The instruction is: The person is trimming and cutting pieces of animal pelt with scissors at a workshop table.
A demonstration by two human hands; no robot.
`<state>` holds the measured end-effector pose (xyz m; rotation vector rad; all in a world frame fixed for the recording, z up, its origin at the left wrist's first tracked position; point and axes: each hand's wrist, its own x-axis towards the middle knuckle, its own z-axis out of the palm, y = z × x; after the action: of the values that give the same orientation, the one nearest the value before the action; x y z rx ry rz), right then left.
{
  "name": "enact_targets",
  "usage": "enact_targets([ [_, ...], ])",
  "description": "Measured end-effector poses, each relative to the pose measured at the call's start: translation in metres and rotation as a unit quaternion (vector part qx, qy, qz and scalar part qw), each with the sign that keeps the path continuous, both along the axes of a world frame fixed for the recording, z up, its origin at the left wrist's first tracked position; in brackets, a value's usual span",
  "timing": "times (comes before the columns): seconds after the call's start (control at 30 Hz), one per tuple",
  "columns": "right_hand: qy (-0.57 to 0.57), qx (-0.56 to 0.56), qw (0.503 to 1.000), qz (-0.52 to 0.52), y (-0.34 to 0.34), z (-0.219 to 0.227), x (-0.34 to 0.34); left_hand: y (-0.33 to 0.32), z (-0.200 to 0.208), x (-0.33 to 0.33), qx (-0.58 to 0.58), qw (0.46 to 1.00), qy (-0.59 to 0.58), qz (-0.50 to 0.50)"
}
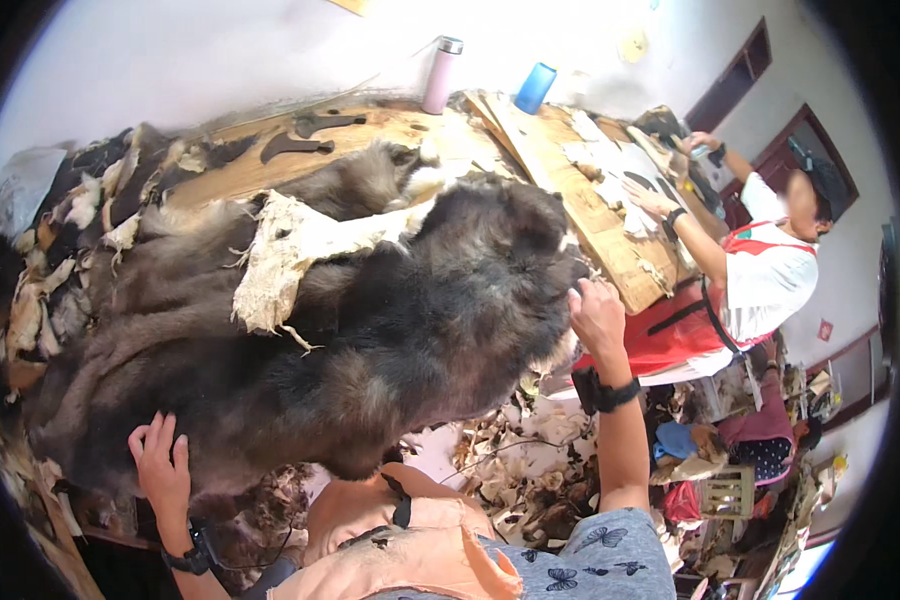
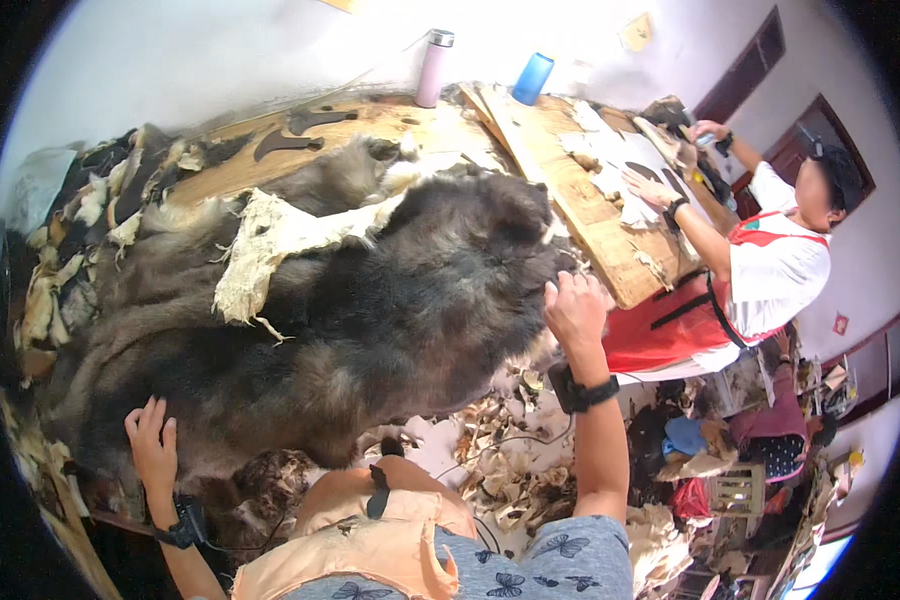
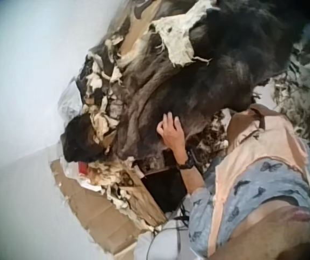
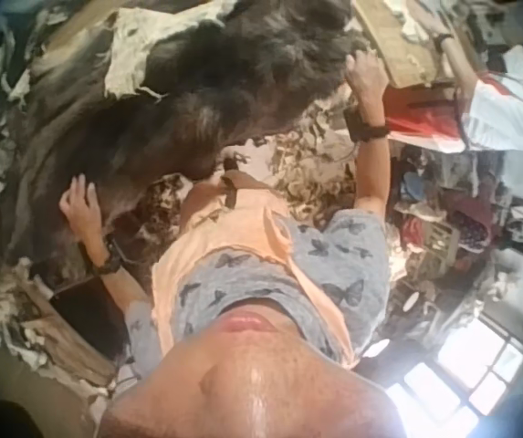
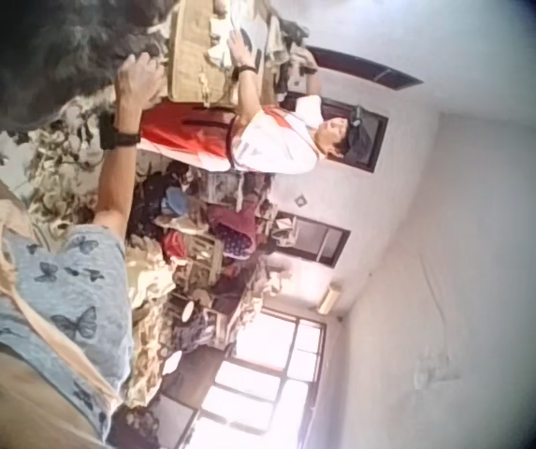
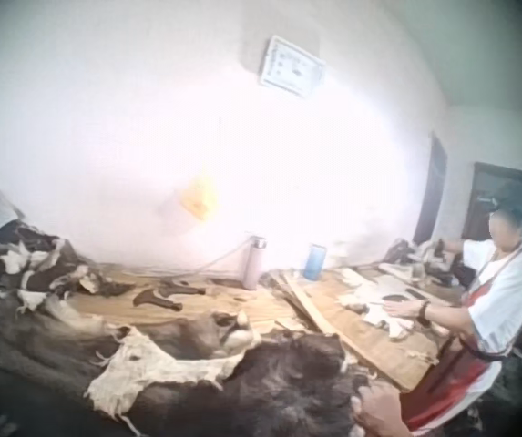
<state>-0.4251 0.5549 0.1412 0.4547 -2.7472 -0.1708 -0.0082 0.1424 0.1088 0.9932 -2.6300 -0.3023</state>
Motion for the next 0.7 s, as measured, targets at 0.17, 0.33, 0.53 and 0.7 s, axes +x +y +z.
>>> enact_targets([
  [0.17, -0.176, -0.187, 0.949, 0.185, -0.052, 0.033, 0.042, 0.001, -0.002, -0.007, 0.016, 1.0, 0.019, 0.002],
  [0.33, -0.326, -0.146, 0.855, 0.377, -0.12, 0.069, 0.074, 0.005, 0.005, -0.003, 0.022, 0.999, 0.026, 0.032],
  [0.53, -0.363, -0.081, 0.75, 0.546, -0.213, 0.06, 0.054, 0.0, -0.001, -0.004, 0.06, 0.996, 0.057, 0.024],
  [0.7, -0.306, 0.013, 0.749, 0.587, -0.283, 0.014, 0.008, 0.002, 0.002, -0.003, 0.106, 0.993, 0.047, 0.026],
])
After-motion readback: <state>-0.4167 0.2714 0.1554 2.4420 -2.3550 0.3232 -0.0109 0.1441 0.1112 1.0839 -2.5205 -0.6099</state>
